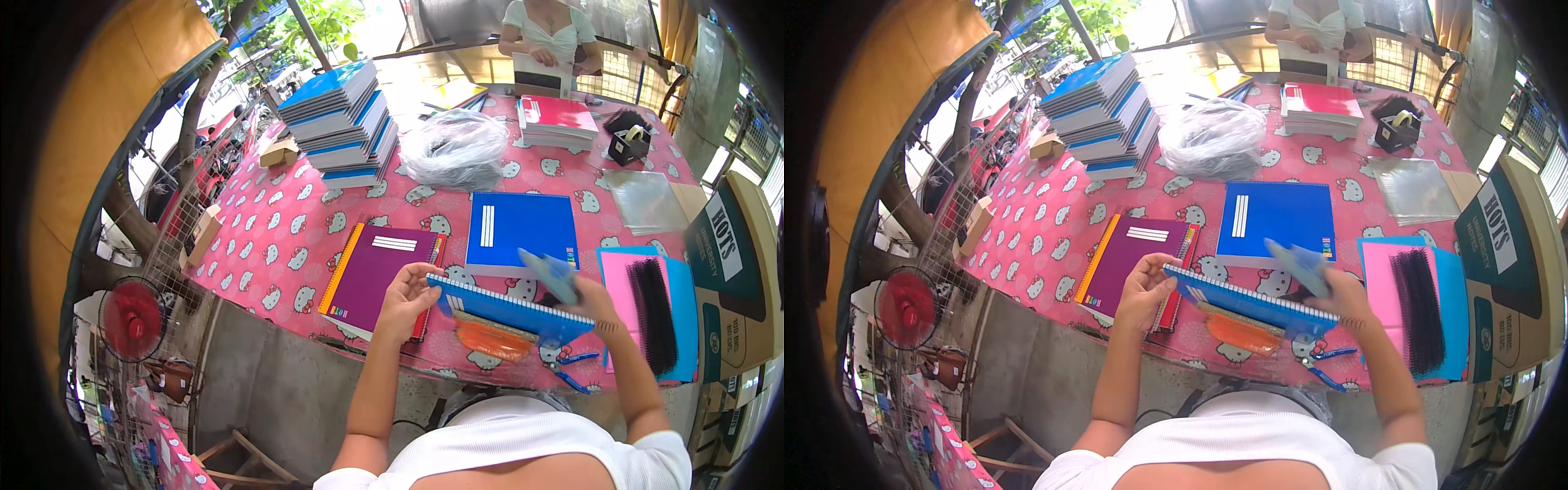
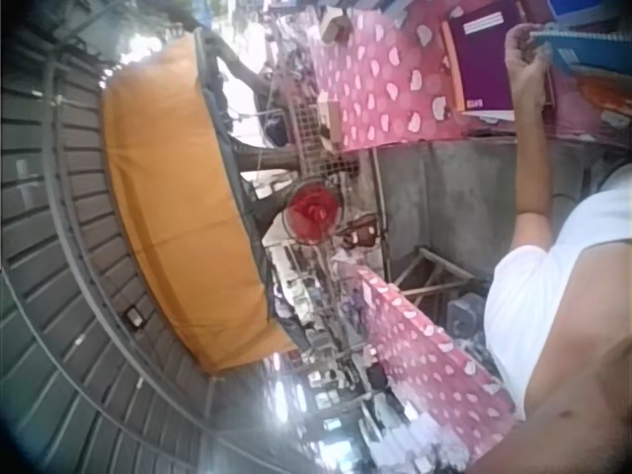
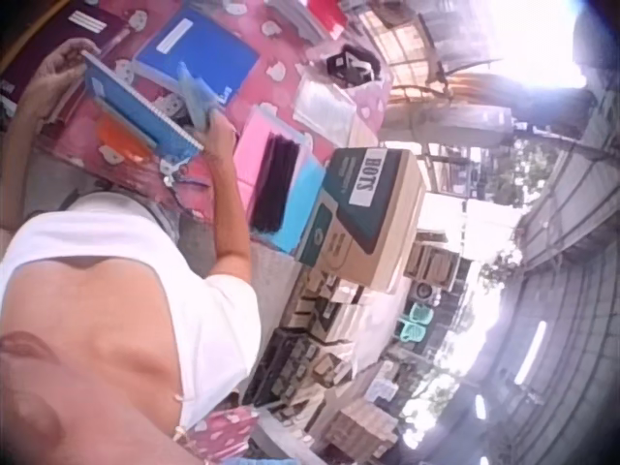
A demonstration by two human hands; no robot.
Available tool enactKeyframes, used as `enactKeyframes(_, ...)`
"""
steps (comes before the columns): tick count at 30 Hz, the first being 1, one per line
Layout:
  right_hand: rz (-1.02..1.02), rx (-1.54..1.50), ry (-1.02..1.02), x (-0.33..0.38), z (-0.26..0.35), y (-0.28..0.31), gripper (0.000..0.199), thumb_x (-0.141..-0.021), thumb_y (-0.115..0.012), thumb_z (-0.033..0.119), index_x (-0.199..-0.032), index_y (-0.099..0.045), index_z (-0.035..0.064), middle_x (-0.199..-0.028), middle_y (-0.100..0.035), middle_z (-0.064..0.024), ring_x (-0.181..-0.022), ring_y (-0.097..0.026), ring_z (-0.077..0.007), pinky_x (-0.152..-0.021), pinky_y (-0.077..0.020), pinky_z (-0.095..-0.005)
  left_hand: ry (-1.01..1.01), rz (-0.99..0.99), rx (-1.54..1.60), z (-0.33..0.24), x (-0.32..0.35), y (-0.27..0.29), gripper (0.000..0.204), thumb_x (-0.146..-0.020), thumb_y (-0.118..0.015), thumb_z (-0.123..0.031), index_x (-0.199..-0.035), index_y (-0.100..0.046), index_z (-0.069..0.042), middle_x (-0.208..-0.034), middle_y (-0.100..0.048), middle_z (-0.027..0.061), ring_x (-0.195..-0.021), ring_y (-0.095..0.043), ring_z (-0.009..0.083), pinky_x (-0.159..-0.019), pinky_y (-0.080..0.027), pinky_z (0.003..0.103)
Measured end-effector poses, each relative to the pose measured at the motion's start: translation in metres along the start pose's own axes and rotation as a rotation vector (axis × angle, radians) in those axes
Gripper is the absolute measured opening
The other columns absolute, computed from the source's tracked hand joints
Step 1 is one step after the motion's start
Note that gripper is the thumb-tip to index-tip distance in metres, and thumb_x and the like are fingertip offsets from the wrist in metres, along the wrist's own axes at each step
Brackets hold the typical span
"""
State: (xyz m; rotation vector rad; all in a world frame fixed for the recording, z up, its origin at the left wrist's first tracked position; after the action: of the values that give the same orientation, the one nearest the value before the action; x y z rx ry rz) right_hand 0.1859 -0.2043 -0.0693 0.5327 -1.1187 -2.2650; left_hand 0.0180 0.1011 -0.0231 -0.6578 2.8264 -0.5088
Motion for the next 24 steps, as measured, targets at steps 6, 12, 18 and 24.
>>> enactKeyframes(6,-0.148,0.415,-0.136,0.089,-0.049,-0.024,0.047,-0.063,-0.081,0.028,-0.096,-0.056,0.0059,-0.106,-0.055,-0.012,-0.094,-0.055,-0.0335,-0.073,-0.0479,-0.0438,-0.022,0.147,0.105,0.017,-0.025,0.002,0.017,-0.085,-0.071,-0.012,-0.098,-0.065,-0.002,-0.097,-0.068,0.0077,-0.086,-0.061,0.0103,-0.079,-0.049,0.024)
enactKeyframes(12,-0.099,0.027,0.069,0.151,0.002,-0.028,0.067,-0.071,-0.076,0.034,-0.125,-0.049,0.004,-0.123,-0.048,-0.0146,-0.115,-0.047,-0.0378,-0.1,-0.0338,-0.0524,0.086,0.127,0.148,0.023,-0.031,-0.003,0.015,-0.084,-0.071,-0.007,-0.096,-0.064,-0.001,-0.099,-0.068,0.0127,-0.085,-0.064,0.0132,-0.078,-0.052,0.026)
enactKeyframes(18,-0.037,0.436,-0.009,0.174,-0.005,-0.052,0.059,-0.078,-0.069,0.032,-0.126,-0.046,0.0064,-0.123,-0.049,-0.0137,-0.118,-0.044,-0.0337,-0.099,-0.0261,-0.0615,-0.248,0.209,-0.089,0.0,-0.034,-0.047,0.016,-0.08,-0.073,-0.001,-0.086,-0.059,-0.003,-0.093,-0.065,0.0106,-0.087,-0.063,0.0145,-0.079,-0.052,0.026)
enactKeyframes(24,-0.054,-0.128,-0.128,0.172,0.046,0.035,0.043,-0.079,-0.068,0.017,-0.117,-0.051,0.0042,-0.111,-0.053,-0.0181,-0.1,-0.052,-0.0365,-0.085,-0.0427,-0.0443,-0.616,0.224,-0.507,-0.052,0.011,-0.139,0.022,-0.077,-0.076,-0.001,-0.085,-0.056,-0.002,-0.088,-0.062,0.0096,-0.083,-0.065,0.0181,-0.074,-0.053,0.029)
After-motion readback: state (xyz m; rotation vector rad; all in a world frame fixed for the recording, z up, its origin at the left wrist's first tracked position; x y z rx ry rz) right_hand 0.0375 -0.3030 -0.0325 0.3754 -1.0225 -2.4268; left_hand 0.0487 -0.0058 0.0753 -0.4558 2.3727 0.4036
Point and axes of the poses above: each hand's wrist, its own x-axis away from the middle knuckle, its own y-axis out of the back of the hand, z = x × y, the point moved 4 cm from there along -x, towards the middle knuckle
